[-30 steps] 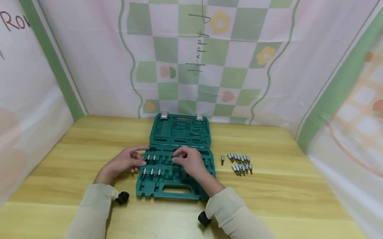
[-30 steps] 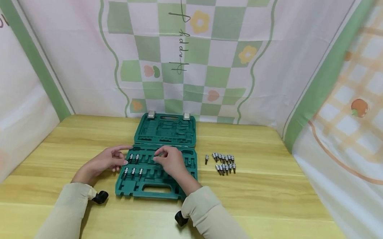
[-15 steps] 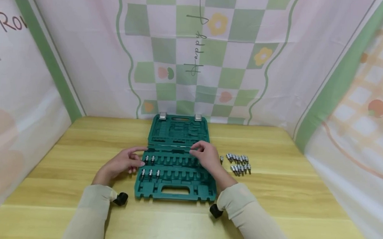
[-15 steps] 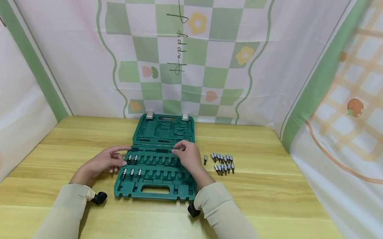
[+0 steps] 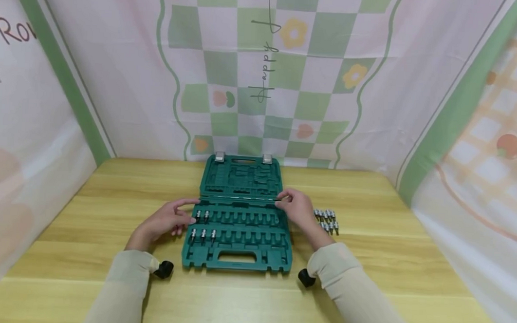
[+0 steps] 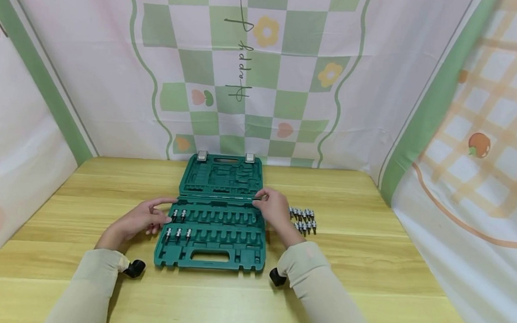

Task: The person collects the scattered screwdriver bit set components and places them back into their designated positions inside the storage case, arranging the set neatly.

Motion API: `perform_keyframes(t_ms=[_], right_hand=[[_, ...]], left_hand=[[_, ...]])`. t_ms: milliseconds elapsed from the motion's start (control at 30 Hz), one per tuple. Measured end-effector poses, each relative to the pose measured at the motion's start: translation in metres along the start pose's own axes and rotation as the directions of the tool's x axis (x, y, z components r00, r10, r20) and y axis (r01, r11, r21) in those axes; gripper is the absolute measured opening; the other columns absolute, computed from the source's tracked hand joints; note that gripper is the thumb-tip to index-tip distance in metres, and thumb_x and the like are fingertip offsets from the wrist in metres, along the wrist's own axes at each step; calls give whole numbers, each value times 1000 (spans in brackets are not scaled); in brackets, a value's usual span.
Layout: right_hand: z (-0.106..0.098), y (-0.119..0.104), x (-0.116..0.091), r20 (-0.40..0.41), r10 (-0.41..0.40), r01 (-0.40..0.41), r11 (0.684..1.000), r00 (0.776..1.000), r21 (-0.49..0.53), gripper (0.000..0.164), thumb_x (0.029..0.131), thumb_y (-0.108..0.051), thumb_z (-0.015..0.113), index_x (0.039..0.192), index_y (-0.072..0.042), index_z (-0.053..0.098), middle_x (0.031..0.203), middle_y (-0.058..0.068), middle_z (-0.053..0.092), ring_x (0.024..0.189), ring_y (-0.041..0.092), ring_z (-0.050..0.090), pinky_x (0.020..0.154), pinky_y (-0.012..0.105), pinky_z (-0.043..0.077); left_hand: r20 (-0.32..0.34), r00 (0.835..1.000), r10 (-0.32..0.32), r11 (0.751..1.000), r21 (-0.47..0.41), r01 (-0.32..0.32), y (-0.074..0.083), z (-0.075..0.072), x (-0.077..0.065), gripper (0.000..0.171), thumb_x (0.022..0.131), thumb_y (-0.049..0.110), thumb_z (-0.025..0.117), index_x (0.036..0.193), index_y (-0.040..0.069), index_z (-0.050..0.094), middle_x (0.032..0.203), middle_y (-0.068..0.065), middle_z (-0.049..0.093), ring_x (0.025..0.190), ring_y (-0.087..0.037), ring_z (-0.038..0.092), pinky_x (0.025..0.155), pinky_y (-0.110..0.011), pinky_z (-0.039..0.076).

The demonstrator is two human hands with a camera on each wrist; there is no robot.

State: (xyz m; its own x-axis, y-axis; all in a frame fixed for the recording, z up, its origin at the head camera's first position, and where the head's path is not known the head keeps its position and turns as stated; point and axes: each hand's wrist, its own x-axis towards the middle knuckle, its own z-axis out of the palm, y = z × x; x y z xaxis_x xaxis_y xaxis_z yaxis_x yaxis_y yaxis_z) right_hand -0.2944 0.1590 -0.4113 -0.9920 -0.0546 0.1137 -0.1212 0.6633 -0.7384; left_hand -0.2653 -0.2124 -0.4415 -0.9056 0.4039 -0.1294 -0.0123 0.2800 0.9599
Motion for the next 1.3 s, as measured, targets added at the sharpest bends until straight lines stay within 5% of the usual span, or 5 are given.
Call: perform_keyframes(t_ms=[300,1000,1300], right_hand=[[-15,13,1,13,57,-57,997,998,-52,15,91,-16,68,102,-6,68,75,8,62,58,21,56,55,36,47],[-33,32,-7,86,67,-40,956,994,-290,17,85,-18,73,97,-6,74,102,11,69,90,28,61,82,48,48],[-33,34,-8,110,87,-50,951,990,-304,18,85,-16,72,99,-5,72,93,8,67,78,23,59,72,43,49]], left_hand=[[0,1000,1,1000,14,-1,-1,0,1,60,95,14,64,149,13,38,73,-12,62,51,-16,49,48,-27,47],[19,1000,14,1000,20,-14,-1,-1,-1,61,95,15,64,150,12,36,74,-12,62,52,-16,50,48,-27,47],[21,1000,19,1000,23,-20,0,-1,-1,61,96,15,63,150,12,36,74,-12,62,52,-16,50,49,-27,47]])
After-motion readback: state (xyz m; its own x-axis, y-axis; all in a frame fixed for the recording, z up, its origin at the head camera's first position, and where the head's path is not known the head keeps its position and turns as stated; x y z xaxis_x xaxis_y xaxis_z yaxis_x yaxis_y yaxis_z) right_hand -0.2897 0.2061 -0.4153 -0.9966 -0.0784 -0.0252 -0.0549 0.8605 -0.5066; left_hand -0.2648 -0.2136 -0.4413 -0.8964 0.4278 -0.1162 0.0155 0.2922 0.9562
